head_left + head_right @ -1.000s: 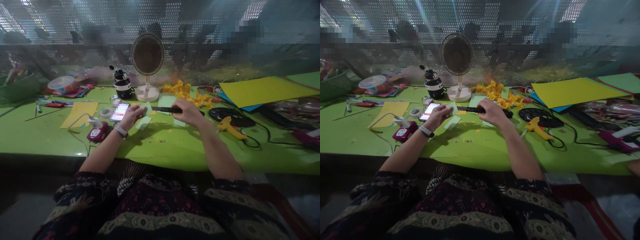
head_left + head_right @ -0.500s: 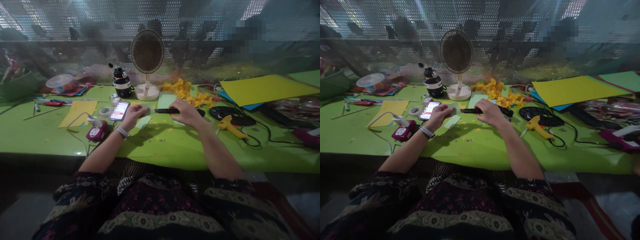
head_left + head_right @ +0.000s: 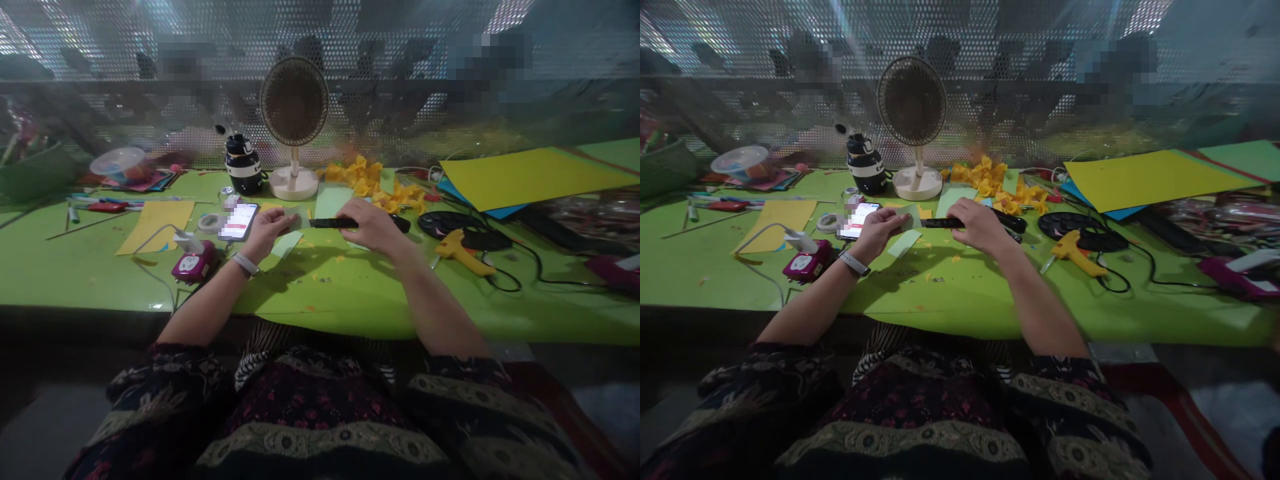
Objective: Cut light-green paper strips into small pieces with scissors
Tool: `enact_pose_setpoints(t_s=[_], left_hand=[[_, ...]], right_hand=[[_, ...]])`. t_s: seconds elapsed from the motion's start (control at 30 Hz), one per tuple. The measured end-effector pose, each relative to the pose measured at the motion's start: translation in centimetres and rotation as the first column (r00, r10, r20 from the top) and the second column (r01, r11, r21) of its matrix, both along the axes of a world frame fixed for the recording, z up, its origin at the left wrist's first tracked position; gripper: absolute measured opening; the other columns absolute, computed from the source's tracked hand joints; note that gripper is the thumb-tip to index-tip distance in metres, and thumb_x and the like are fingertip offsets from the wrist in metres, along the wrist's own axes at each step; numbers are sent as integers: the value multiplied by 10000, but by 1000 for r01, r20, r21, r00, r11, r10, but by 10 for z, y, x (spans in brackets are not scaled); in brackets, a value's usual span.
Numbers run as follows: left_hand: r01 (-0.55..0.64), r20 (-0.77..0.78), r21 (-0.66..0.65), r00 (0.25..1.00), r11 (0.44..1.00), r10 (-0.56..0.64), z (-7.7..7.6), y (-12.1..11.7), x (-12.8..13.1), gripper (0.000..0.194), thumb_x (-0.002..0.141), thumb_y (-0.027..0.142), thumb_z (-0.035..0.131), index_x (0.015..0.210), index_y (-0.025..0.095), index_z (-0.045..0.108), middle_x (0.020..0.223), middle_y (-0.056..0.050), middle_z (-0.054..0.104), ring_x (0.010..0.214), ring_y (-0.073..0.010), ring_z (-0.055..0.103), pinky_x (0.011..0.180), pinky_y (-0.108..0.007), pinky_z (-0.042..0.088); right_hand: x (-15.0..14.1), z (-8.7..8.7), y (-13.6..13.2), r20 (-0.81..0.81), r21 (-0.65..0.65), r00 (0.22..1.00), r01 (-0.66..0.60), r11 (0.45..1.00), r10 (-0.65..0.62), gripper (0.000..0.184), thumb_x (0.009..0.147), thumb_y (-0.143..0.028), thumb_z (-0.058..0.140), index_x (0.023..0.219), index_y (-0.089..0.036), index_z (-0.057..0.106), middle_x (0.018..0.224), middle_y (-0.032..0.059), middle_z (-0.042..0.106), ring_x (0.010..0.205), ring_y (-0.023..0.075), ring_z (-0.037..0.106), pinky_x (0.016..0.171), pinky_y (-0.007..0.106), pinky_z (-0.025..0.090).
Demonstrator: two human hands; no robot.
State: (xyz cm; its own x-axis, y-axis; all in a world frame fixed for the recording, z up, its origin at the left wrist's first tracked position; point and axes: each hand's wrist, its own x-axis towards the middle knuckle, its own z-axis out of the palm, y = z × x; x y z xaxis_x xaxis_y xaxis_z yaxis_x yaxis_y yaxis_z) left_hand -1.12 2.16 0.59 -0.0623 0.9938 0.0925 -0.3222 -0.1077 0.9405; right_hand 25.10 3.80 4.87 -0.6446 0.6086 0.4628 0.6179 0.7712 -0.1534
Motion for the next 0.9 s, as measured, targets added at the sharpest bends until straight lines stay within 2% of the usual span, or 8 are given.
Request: enact_pose_setpoints(t_s=[0.2, 0.53, 0.9], left_hand=[[-6, 17, 4, 1000, 1000, 6, -5, 4, -4, 419, 523, 366, 984, 736, 151, 694, 720, -12, 724, 697, -118, 688, 701, -249, 567], [13, -3, -32, 1000, 999, -13, -9, 6, -6, 342, 616, 292, 952, 778, 146, 688, 792, -36, 741, 747, -126, 711, 703, -243, 569], [-5, 13, -45, 1000, 999, 5, -7, 4, -3, 369, 596, 308, 960, 725, 150, 652, 716, -5, 698, 685, -100, 675, 659, -219, 542]], right_hand=[[4, 0, 4, -27, 11, 1000, -3, 1000, 3, 143, 790, -171, 600, 925, -207, 632, 981, 98, 650, 955, 269, 594, 807, 375, 466], [-1, 0, 0, -4, -26, 1000, 13, 1000, -13, 139, 805, -192, 590, 936, -215, 632, 998, 96, 655, 946, 264, 596, 810, 376, 465], [-5, -6, 0, 8, -67, 1000, -3, 998, 3, 148, 806, -203, 594, 946, -202, 644, 995, 95, 653, 936, 256, 598, 796, 367, 463]])
